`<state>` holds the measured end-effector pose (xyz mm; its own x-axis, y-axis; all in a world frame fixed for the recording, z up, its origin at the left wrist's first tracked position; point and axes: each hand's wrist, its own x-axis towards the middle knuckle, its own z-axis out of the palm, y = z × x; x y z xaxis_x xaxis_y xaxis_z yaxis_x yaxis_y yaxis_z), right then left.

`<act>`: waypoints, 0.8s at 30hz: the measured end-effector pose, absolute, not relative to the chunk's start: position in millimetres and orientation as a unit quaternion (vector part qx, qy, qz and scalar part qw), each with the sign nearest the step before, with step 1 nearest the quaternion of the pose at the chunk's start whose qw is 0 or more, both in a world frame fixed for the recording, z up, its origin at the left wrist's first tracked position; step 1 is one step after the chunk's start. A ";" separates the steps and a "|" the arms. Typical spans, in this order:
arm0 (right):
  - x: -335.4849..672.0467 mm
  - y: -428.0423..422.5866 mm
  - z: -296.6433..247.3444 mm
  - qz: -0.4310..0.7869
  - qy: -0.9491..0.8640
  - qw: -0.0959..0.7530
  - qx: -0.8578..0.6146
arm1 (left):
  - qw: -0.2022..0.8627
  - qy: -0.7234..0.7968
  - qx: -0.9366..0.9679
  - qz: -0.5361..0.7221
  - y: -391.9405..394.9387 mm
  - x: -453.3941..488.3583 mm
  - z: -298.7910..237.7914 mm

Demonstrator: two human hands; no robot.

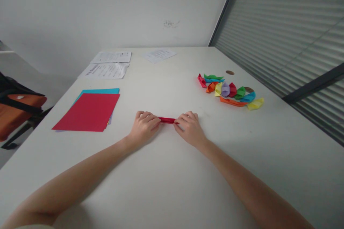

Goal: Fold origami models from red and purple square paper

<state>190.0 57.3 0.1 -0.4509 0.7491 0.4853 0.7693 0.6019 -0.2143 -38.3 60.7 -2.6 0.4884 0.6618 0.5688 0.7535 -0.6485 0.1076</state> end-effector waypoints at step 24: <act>187.1 59.6 10.0 0.063 -0.879 0.207 -0.425 | -0.087 -0.475 -0.842 -0.240 58.4 -34.3 7.2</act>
